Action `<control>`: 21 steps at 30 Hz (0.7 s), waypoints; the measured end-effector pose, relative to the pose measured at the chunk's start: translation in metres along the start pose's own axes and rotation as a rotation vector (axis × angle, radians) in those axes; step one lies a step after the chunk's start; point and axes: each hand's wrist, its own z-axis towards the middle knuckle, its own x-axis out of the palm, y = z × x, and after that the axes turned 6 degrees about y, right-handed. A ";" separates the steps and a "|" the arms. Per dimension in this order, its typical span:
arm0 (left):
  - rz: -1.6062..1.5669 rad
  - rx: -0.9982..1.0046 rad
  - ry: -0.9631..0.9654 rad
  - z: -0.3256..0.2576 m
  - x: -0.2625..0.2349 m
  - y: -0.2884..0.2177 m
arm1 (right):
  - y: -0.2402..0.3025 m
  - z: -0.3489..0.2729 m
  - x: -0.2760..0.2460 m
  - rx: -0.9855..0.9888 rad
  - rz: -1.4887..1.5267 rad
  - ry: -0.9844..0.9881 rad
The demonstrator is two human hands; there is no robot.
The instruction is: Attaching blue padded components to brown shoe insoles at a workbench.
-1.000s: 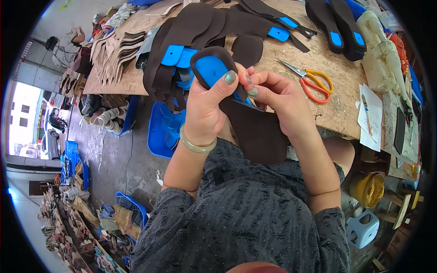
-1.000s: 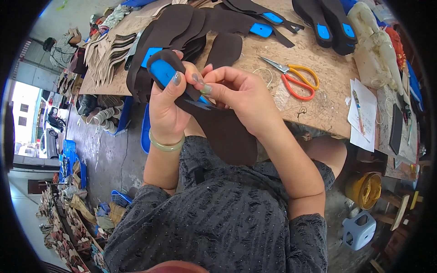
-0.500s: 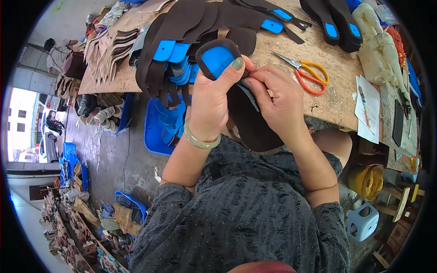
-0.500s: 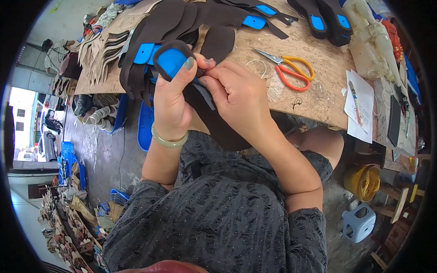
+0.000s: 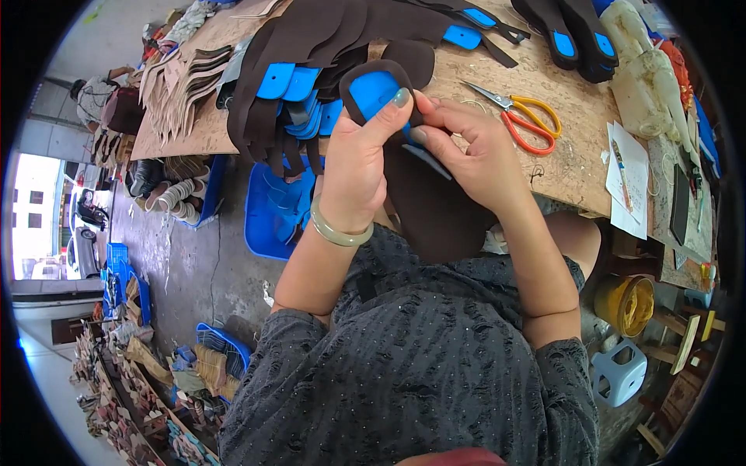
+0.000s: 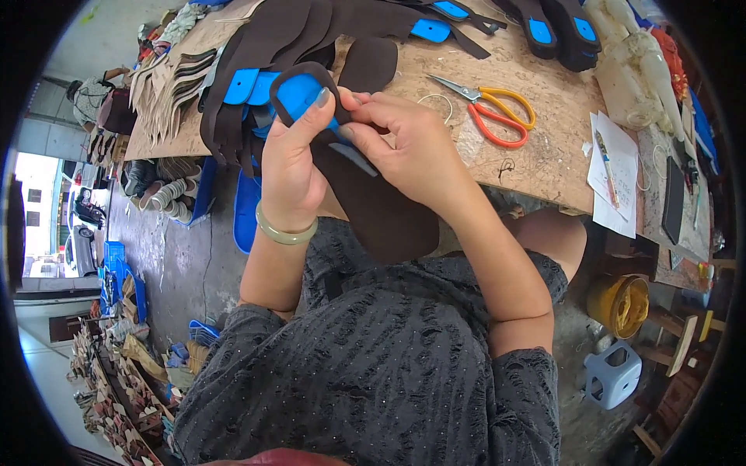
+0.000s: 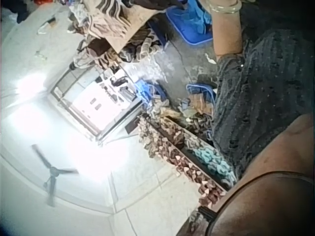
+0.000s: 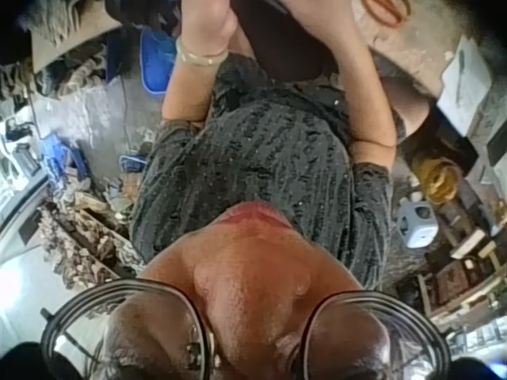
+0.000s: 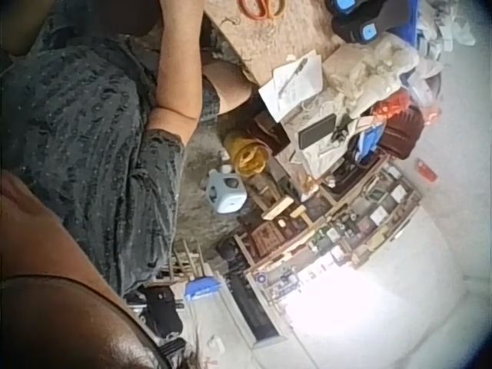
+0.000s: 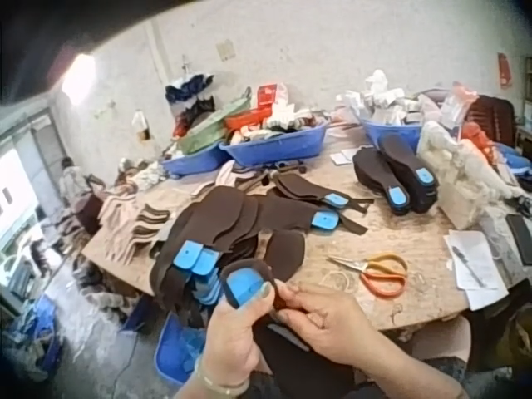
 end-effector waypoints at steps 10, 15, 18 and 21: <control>-0.060 -0.019 0.011 0.002 0.001 -0.001 | 0.010 0.002 -0.014 0.404 0.076 0.292; -0.040 0.031 0.035 0.000 0.006 -0.001 | -0.018 -0.004 -0.022 0.333 0.523 0.242; -0.073 -0.007 -0.021 0.001 0.003 -0.001 | -0.014 -0.010 -0.039 0.454 0.642 0.297; -0.083 -0.016 -0.015 0.000 0.009 0.004 | -0.009 -0.016 -0.023 0.306 0.494 0.285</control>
